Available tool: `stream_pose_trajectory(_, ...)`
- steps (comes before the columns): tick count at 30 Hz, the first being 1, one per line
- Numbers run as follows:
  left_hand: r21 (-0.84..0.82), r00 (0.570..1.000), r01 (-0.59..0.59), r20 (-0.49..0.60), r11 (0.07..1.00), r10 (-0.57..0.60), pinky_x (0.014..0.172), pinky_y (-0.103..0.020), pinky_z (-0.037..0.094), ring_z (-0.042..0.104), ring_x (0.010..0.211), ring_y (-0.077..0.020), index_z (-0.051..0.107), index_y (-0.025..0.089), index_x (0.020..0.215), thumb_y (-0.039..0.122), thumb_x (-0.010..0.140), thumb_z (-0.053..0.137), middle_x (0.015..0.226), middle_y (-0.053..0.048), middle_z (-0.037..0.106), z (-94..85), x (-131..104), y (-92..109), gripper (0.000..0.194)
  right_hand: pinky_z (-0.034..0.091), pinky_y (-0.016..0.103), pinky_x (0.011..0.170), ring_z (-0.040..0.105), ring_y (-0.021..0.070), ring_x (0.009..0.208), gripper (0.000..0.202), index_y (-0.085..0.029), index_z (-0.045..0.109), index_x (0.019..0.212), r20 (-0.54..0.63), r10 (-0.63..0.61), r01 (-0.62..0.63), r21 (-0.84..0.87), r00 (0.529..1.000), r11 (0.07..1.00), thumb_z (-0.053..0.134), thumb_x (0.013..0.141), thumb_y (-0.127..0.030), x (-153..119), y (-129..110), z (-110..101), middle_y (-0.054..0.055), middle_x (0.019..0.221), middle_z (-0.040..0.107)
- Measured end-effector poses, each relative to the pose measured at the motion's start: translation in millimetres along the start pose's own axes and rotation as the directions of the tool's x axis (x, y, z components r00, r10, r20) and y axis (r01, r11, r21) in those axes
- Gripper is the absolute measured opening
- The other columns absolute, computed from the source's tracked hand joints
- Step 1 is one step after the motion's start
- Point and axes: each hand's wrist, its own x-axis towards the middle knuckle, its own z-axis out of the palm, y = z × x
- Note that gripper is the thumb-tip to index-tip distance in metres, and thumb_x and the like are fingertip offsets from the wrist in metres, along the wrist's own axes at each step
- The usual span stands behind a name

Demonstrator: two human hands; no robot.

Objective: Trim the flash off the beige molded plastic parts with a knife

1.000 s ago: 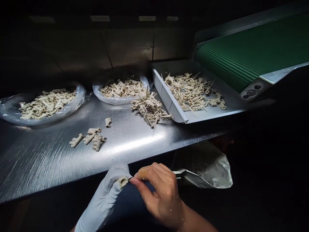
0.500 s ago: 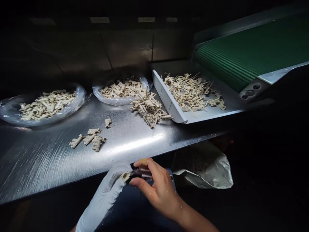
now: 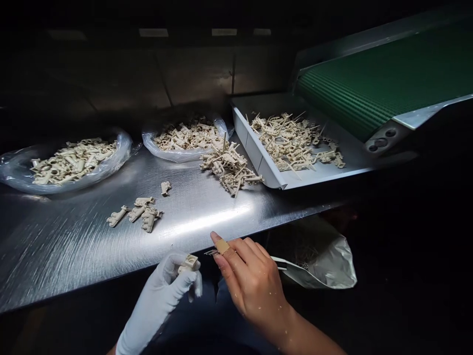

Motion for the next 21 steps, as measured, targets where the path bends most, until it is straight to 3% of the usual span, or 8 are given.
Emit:
stream_pose_trajectory(4,0.013,0.999,-0.032,-0.012,0.999,0.032,0.068,-0.027,0.051,0.062,0.066,-0.0141,0.063,0.021,0.082,0.040,0.094,0.073,0.069,0.003,0.068,0.4,-2,-1,0.025,0.044,0.033,0.066,0.065,0.0189,0.076,0.034,-0.017,0.061,0.138,-0.015,-0.095,0.094,-0.074,0.995,0.993,0.055,0.105,-0.011,9,-9,-10,0.005,0.093,0.075)
stream_pose_trajectory(9,0.160,0.988,-0.103,-0.099,0.982,0.120,0.067,-0.030,0.053,0.063,0.067,-0.0174,0.068,0.020,0.077,0.041,0.089,0.077,0.073,0.000,0.070,0.1,-2,-1,0.026,0.043,0.037,0.070,0.067,0.0185,0.072,0.015,-0.016,0.067,0.106,-0.025,-0.214,0.207,-0.164,0.977,0.965,0.057,0.099,-0.006,20,-23,-24,0.003,0.089,0.080)
stream_pose_trajectory(16,0.220,0.985,-0.120,-0.092,0.968,0.144,0.070,-0.034,0.055,0.064,0.069,-0.0207,0.072,0.021,0.078,0.043,0.086,0.077,0.074,-0.001,0.072,1.4,-2,-1,0.024,0.042,0.040,0.070,0.068,0.0199,0.067,0.029,-0.014,0.072,0.096,0.039,-0.314,0.308,-0.347,0.949,0.886,0.045,0.101,-0.006,30,-33,-35,0.007,0.089,0.083)
stream_pose_trajectory(21,0.105,0.995,-0.079,-0.051,0.991,0.085,0.069,-0.031,0.053,0.062,0.067,-0.0176,0.067,0.020,0.078,0.046,0.090,0.075,0.071,0.001,0.067,-0.9,-3,-3,0.029,0.044,0.036,0.066,0.068,0.0167,0.069,0.018,-0.019,0.067,0.098,0.033,-0.261,0.263,-0.130,0.965,0.956,0.052,0.103,-0.011,31,-25,-36,0.002,0.086,0.081)
